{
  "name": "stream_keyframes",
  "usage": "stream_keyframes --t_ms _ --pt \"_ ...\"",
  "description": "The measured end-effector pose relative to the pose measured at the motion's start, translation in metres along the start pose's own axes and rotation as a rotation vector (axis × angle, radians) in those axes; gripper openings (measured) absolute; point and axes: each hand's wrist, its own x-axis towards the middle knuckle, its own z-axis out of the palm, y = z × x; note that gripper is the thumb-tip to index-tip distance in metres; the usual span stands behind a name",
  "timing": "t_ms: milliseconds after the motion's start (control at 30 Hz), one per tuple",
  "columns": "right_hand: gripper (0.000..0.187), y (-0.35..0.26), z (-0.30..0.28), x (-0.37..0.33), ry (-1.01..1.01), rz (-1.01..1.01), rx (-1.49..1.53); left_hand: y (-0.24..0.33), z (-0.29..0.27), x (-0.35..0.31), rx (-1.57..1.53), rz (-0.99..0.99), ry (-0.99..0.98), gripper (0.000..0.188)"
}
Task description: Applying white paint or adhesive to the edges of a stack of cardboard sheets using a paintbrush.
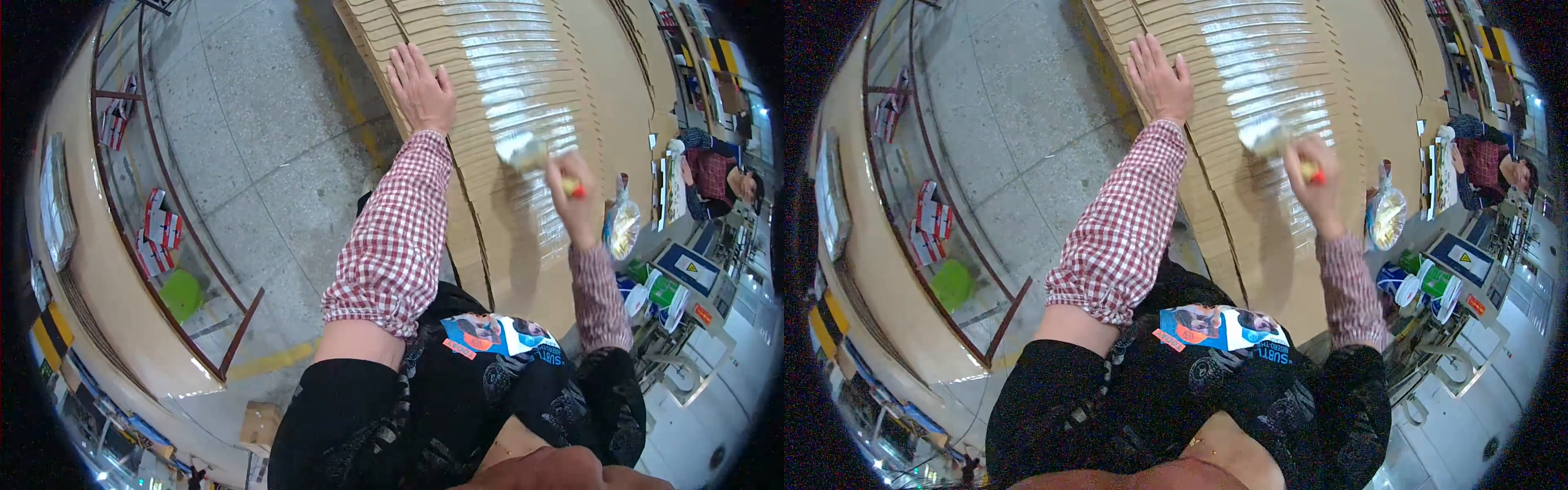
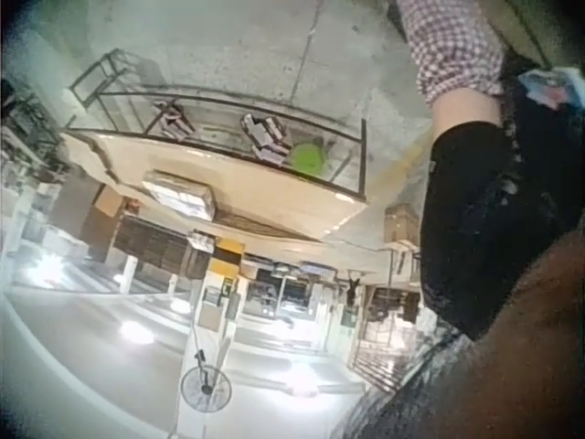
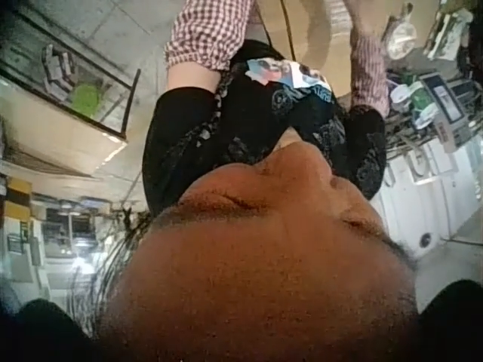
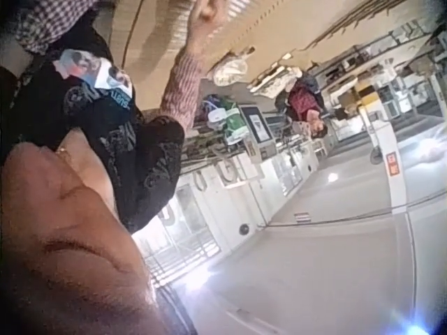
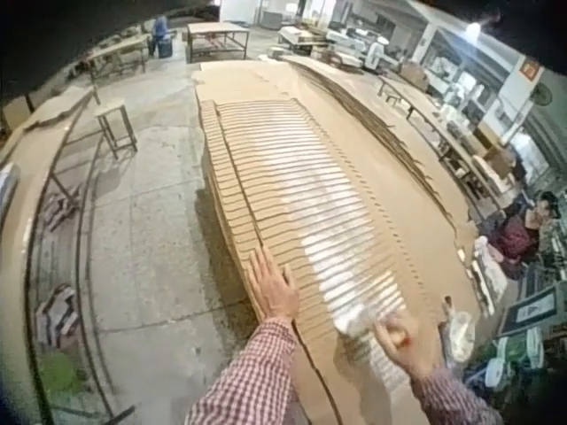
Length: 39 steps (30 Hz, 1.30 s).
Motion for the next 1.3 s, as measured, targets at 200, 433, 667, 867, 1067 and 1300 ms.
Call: stream_keyframes --t_ms 200,433,667,867,1067,1300 --pt "0.012 -0.016 -0.049 -0.077 -0.1 0.176 -0.091 -0.003 -0.001 0.004 0.033 0.038 0.081 0.062" --pt "0.017 0.028 -0.016 0.13 0.314 0.062 0.305 0.01 -0.005 -0.001 0.025 0.018 0.007 0.06" --pt "0.017 0.084 -0.012 0.087 0.091 0.31 0.144 -0.002 -0.01 0.002 0.075 0.016 0.035 0.06" --pt "0.019 0.059 -0.068 0.013 0.015 0.511 0.098 0.0 -0.008 0.0 0.077 0.021 0.031 0.06" --pt "0.015 0.082 -0.048 0.173 0.242 0.252 0.419 0.012 -0.006 0.001 0.031 0.055 0.029 0.061" --pt "0.014 0.134 -0.046 0.081 0.183 0.424 0.311 0.0 -0.014 0.003 0.099 0.022 0.0 0.06"
